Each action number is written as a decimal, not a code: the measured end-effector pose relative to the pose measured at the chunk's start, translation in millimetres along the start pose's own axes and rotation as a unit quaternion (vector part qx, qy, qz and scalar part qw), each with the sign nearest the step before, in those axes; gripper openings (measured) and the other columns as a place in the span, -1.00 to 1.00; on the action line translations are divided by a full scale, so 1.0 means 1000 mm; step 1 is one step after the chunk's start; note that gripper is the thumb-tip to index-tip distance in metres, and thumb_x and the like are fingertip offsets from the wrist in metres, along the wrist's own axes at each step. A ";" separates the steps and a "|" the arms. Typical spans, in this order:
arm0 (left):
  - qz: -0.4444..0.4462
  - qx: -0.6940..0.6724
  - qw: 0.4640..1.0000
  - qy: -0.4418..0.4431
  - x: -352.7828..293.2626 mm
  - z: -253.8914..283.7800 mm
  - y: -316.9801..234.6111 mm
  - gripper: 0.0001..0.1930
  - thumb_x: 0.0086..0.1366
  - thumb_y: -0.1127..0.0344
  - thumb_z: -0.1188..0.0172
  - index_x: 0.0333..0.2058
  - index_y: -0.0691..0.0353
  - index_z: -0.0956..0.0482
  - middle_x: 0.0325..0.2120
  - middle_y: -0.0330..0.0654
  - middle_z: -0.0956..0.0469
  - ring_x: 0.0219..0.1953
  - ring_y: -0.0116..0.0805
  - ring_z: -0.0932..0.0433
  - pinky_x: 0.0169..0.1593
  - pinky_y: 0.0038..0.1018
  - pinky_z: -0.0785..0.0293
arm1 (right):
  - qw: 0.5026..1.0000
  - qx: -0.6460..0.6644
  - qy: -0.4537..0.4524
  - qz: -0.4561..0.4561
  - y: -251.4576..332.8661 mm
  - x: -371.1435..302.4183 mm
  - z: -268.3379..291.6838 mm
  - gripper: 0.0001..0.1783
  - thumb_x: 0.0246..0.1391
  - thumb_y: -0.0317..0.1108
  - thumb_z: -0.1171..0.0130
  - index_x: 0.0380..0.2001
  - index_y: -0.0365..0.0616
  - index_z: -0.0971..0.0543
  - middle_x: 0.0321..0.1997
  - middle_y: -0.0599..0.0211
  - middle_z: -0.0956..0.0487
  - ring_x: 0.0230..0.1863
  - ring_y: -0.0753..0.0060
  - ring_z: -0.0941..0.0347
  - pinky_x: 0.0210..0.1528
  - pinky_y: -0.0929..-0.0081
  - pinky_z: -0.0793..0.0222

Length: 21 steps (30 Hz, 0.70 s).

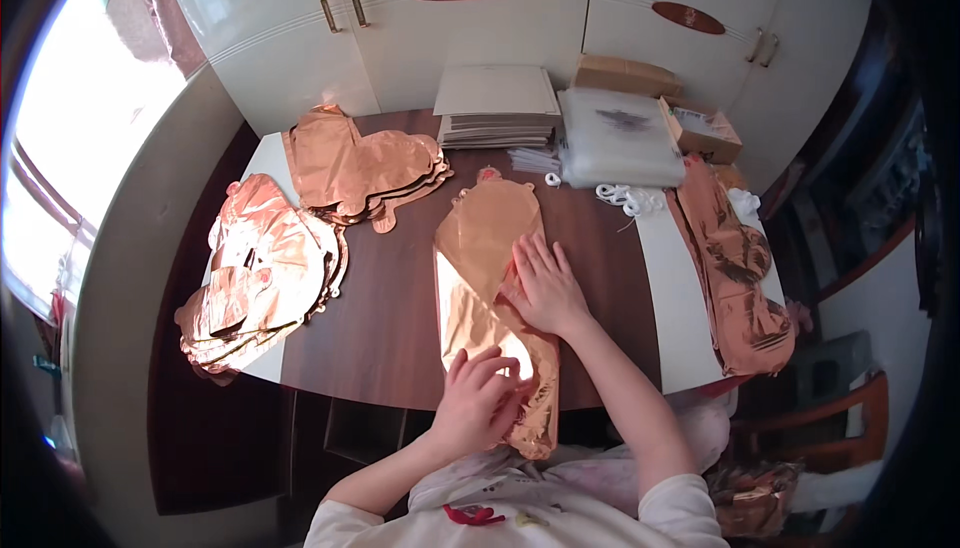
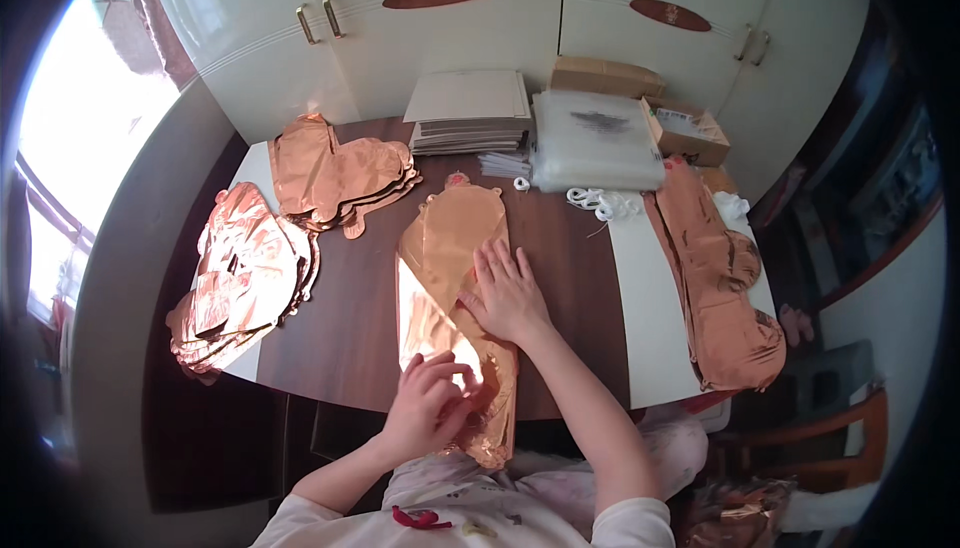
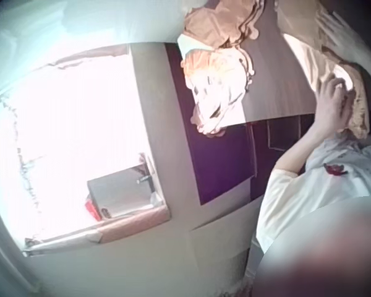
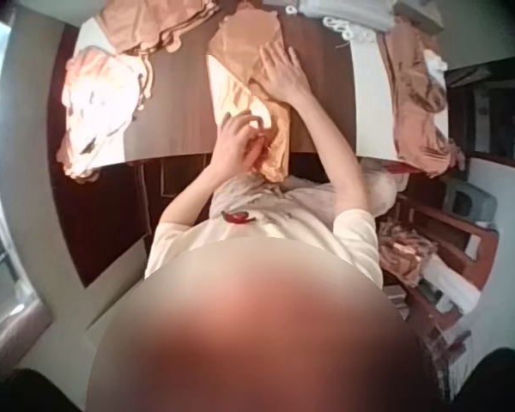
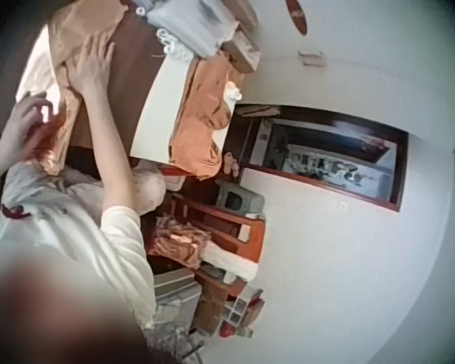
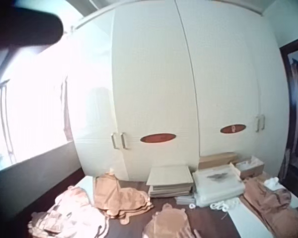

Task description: The person is folding and organizing rose gold foil balloons at a table.

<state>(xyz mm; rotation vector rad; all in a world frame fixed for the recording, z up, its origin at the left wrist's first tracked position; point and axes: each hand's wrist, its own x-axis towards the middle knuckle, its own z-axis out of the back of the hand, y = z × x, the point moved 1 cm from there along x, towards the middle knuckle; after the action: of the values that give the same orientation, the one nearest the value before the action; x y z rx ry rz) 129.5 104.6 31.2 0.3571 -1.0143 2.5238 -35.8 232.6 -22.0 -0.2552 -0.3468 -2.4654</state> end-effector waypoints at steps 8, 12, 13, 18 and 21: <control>-0.027 0.009 0.998 0.055 0.008 -0.033 0.007 -0.83 0.07 0.29 -0.18 -0.39 0.18 -0.41 -0.17 -0.18 -0.41 -0.02 -0.17 -0.36 0.11 0.00 -0.07 | 0.996 0.089 0.022 -0.004 0.000 0.000 0.014 -0.02 -0.11 0.31 0.04 0.18 -0.27 -0.09 0.26 0.04 -0.11 0.32 0.17 0.06 0.32 0.22 0.26; -0.044 0.018 0.996 0.073 0.016 -0.031 0.004 -0.78 0.05 0.24 -0.21 -0.37 0.19 -0.43 -0.17 -0.15 -0.41 -0.03 -0.16 -0.37 0.09 -0.02 -0.11 | 0.997 0.069 0.045 -0.005 0.002 0.000 0.017 0.05 -0.23 0.35 -0.05 0.20 -0.17 -0.08 0.29 0.11 -0.07 0.34 0.21 0.12 0.33 0.22 0.29; -0.054 -0.009 0.995 0.086 0.018 -0.026 0.004 -0.74 0.05 0.20 -0.22 -0.35 0.20 -0.43 -0.18 -0.13 -0.41 -0.03 -0.15 -0.36 0.07 -0.04 -0.15 | 0.997 0.058 0.053 -0.004 0.002 0.001 0.017 0.05 -0.23 0.34 -0.05 0.20 -0.14 -0.07 0.30 0.11 -0.05 0.34 0.23 0.14 0.33 0.22 0.29; -0.031 0.058 0.997 0.032 0.047 0.018 0.044 -0.61 -0.06 0.22 -0.27 -0.29 0.29 -0.42 -0.19 -0.02 -0.39 -0.13 -0.05 -0.39 0.11 -0.13 -0.18 | 0.997 0.051 0.059 -0.001 -0.004 -0.001 0.012 0.01 -0.20 0.32 -0.05 0.21 -0.11 -0.08 0.30 0.13 -0.04 0.35 0.22 0.15 0.34 0.22 0.30; 0.043 0.214 0.976 0.014 0.059 0.033 0.096 -0.38 0.04 0.09 -0.19 0.02 0.33 -0.27 0.08 0.09 -0.22 0.15 -0.02 -0.18 0.19 -0.10 -0.05 | 0.997 0.050 0.058 0.006 0.001 0.000 0.016 -0.01 -0.19 0.32 -0.03 0.20 -0.10 -0.09 0.30 0.13 -0.03 0.35 0.23 0.16 0.34 0.23 0.31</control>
<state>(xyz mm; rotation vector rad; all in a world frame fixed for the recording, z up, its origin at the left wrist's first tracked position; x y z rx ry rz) 37.2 33.9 18.3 0.4006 -0.4751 2.8093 -33.7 236.4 -6.6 -0.0708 -0.4150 -2.4294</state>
